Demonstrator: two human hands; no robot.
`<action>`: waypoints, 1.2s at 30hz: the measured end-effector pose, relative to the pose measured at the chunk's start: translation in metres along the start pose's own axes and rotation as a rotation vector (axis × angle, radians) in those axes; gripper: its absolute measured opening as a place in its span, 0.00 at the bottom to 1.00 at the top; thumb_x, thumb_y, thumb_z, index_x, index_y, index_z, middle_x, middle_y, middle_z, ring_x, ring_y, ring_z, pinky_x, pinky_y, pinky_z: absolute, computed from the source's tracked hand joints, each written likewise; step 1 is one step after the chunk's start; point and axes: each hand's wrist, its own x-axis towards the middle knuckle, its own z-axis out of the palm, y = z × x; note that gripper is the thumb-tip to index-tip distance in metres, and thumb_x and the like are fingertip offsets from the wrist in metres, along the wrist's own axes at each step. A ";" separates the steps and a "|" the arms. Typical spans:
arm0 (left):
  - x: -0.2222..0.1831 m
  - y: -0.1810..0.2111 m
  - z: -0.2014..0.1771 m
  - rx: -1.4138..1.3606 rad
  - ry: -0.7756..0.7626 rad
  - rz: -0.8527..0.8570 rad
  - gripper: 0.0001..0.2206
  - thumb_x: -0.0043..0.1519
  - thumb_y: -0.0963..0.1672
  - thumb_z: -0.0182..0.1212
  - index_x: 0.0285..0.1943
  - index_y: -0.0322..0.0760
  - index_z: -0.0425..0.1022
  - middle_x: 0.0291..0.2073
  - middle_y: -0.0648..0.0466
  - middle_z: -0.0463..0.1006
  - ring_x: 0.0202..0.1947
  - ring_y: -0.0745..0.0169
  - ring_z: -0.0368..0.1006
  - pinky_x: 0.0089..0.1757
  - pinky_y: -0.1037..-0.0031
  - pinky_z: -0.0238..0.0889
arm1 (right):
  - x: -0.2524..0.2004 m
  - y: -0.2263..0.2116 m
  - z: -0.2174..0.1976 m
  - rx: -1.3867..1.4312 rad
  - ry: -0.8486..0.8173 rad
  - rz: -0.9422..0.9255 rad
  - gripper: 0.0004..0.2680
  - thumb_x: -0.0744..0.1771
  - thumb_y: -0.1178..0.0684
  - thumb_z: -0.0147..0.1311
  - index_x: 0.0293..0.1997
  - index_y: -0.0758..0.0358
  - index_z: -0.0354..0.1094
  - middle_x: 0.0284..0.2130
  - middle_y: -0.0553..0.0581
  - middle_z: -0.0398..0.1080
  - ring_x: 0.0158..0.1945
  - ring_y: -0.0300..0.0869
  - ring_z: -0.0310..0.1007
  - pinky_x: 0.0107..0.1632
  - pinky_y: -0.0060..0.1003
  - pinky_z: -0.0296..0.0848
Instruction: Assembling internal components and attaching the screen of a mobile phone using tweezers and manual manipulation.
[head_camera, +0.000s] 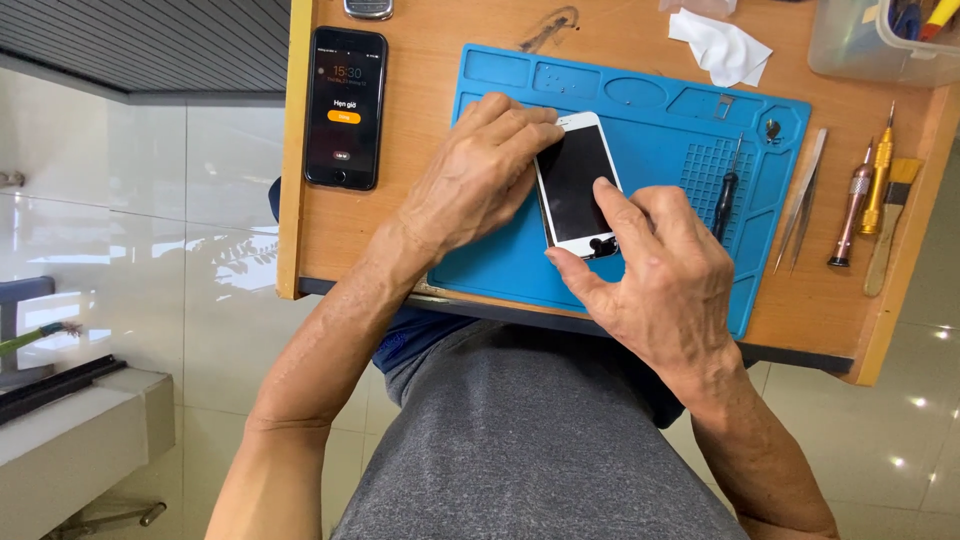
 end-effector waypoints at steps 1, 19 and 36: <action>0.002 0.001 -0.005 -0.056 -0.023 -0.006 0.14 0.71 0.32 0.58 0.65 0.27 0.77 0.62 0.39 0.83 0.52 0.38 0.73 0.52 0.49 0.68 | -0.002 0.001 0.001 0.009 -0.010 -0.009 0.24 0.72 0.32 0.72 0.66 0.65 0.83 0.48 0.59 0.72 0.46 0.48 0.78 0.43 0.41 0.82; 0.007 0.000 -0.017 -0.200 -0.093 -0.026 0.16 0.73 0.34 0.53 0.69 0.23 0.77 0.62 0.34 0.81 0.54 0.37 0.71 0.59 0.50 0.67 | -0.009 0.004 0.008 0.055 -0.038 -0.063 0.26 0.71 0.36 0.77 0.67 0.71 0.80 0.48 0.63 0.73 0.51 0.49 0.78 0.53 0.41 0.84; 0.006 0.003 -0.013 -0.073 -0.119 -0.002 0.14 0.74 0.37 0.64 0.69 0.24 0.75 0.64 0.37 0.79 0.55 0.36 0.72 0.57 0.48 0.69 | -0.017 0.001 0.015 -0.005 -0.137 -0.041 0.30 0.68 0.38 0.82 0.71 0.72 0.76 0.45 0.59 0.67 0.45 0.48 0.75 0.50 0.39 0.84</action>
